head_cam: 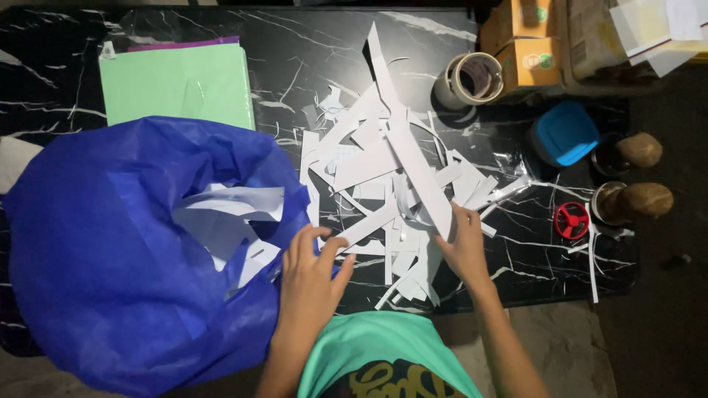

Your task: The person tears sheets of white paper by hand into strips and smaller pieces on a black marble-patterned table. The torn pieces are placed into a blue plastic bag. The person handles the paper one sheet at a time, tearing it into strips and then into smaller fragments.

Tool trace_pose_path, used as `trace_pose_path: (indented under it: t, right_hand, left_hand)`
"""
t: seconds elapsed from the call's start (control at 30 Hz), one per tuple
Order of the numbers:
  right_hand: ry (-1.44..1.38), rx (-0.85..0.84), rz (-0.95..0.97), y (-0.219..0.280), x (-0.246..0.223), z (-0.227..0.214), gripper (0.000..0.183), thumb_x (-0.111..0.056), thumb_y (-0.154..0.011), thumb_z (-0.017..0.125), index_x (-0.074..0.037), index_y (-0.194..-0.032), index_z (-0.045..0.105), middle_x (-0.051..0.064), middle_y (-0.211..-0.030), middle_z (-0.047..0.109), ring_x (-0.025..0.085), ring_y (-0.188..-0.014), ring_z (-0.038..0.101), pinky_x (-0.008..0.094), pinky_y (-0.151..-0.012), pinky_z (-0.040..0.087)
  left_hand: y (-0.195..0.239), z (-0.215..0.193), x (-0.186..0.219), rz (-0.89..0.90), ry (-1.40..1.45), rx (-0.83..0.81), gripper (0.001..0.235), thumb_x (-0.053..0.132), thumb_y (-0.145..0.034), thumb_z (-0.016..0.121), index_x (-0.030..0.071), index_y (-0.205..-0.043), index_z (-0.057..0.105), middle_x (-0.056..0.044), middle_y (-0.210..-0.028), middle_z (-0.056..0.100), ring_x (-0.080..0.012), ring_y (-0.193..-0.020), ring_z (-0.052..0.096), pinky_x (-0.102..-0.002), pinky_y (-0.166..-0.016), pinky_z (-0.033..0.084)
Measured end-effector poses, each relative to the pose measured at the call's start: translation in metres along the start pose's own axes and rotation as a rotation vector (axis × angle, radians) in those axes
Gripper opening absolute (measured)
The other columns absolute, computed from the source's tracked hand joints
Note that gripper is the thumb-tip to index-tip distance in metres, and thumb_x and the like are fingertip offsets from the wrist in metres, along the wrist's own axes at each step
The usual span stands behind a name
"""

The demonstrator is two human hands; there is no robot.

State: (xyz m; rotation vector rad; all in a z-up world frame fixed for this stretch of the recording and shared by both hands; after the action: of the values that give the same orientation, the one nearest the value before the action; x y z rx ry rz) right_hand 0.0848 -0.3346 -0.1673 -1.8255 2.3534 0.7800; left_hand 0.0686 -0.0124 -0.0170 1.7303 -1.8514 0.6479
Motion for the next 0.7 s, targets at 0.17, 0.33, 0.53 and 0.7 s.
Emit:
trace_pose_path:
  t: [0.17,0.33,0.53,0.7]
  right_hand:
    - [-0.178,0.157,-0.182,0.023,0.005,-0.054,0.063,-0.006,-0.089,0.065,-0.011,-0.15,0.053,0.022,-0.132,0.06,0.033,-0.104,0.066,0.039,-0.089,0.055]
    - [-0.322,-0.085,-0.13,0.055,-0.019,-0.115,0.055,-0.012,-0.094,0.059,-0.015,-0.149,0.055,0.012,-0.111,0.076,0.024,-0.092,0.073,0.038,-0.081,0.057]
    - [-0.447,-0.416,-0.015,0.082,-0.004,-0.089,0.054,-0.03,-0.094,0.057,-0.016,-0.146,0.055,0.008,-0.1,0.081,0.02,-0.087,0.078,0.039,-0.079,0.061]
    - [-0.505,-0.564,-0.03,0.097,0.011,-0.069,0.057,-0.036,-0.092,0.057,-0.013,-0.144,0.057,0.012,-0.097,0.082,0.021,-0.089,0.082,0.039,-0.083,0.064]
  left_hand:
    - [0.0,0.002,0.027,0.259,0.039,0.037,0.028,0.021,-0.089,0.074,0.014,-0.116,0.071,-0.011,-0.131,0.059,-0.0359,-0.131,0.053,-0.049,-0.108,0.041]
    - [-0.023,0.011,0.023,0.091,0.249,0.156,0.067,0.025,-0.087,0.078,0.007,-0.142,0.045,-0.021,-0.139,0.052,-0.036,-0.127,0.055,-0.047,-0.105,0.044]
    - [-0.066,0.114,-0.052,-0.174,1.283,-0.135,0.087,0.021,-0.092,0.078,0.007,-0.161,0.027,-0.025,-0.156,0.043,-0.0301,-0.132,0.058,-0.039,-0.106,0.053]
    - [-0.06,0.102,0.005,-0.194,1.266,-0.356,0.111,0.016,-0.078,0.082,0.018,-0.161,0.007,-0.028,-0.131,0.061,-0.0278,-0.107,0.07,-0.039,-0.089,0.058]
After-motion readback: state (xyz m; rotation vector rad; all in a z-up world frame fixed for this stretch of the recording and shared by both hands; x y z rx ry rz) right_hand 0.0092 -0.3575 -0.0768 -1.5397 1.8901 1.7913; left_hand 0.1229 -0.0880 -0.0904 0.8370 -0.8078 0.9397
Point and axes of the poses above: each hand's wrist, its own y-axis away from the middle knuckle, its own z-axis out of the palm, x = y × z, the point moved 6 cm from there along -y, towards the middle knuckle
